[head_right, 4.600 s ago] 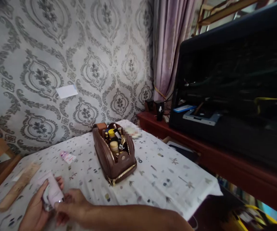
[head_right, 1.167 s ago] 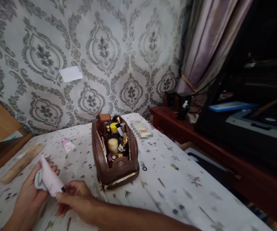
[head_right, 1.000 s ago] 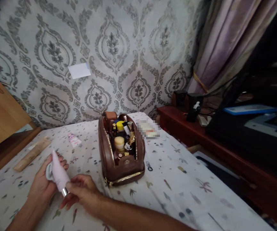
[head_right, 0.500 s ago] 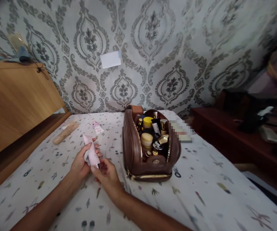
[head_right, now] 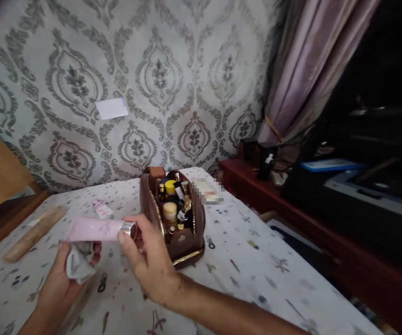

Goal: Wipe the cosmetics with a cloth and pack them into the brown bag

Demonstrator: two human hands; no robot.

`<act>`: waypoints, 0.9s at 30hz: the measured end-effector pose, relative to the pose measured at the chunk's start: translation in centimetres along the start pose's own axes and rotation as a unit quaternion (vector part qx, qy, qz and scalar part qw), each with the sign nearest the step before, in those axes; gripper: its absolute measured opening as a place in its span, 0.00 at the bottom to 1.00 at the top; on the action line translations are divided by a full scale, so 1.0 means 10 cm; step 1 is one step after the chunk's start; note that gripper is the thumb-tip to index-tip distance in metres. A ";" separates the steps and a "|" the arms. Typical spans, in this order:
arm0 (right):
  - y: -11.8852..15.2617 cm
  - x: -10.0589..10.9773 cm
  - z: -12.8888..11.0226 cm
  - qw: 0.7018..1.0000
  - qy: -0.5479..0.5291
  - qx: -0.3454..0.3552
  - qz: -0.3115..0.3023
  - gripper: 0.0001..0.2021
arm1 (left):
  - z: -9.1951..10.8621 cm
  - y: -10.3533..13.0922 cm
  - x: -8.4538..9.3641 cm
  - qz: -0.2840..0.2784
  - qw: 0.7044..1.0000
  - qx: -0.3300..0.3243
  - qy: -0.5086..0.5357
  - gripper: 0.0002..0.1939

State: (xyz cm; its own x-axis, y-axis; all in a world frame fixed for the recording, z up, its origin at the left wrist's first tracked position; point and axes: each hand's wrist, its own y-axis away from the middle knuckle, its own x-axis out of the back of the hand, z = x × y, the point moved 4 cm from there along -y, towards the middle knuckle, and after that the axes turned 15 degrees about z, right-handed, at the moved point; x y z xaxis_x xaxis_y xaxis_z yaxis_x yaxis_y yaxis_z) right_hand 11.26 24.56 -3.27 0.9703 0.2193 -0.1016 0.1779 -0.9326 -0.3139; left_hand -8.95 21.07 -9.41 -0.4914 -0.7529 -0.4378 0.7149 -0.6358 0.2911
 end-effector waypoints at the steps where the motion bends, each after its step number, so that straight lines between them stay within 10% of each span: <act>1: -0.03 0.11 -0.15 0.999 0.034 0.037 0.008 0.17 | -0.03 0.02 -0.02 -0.032 0.999 0.000 -0.017 0.23; 8: -0.25 0.68 -0.98 0.971 0.110 0.199 0.072 0.10 | -0.22 0.07 -0.12 -0.120 0.985 0.020 -0.120 0.26; 16: -0.38 1.02 -1.02 0.942 0.188 0.250 0.125 0.10 | -0.34 -0.06 -0.04 -0.084 0.987 0.069 -0.121 0.23; 27: 0.01 0.38 -0.62 0.931 0.241 0.220 -0.163 0.09 | -0.08 -0.15 0.08 0.000 0.993 0.009 -0.115 0.27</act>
State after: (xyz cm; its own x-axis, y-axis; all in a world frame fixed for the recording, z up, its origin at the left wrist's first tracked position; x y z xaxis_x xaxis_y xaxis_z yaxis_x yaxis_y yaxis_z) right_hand 16.00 23.51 2.15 0.8565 0.2168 0.4684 0.4937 -0.6090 -0.6209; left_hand -10.02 21.50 -10.85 -0.5940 -0.7701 -0.2328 0.7064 -0.6377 0.3072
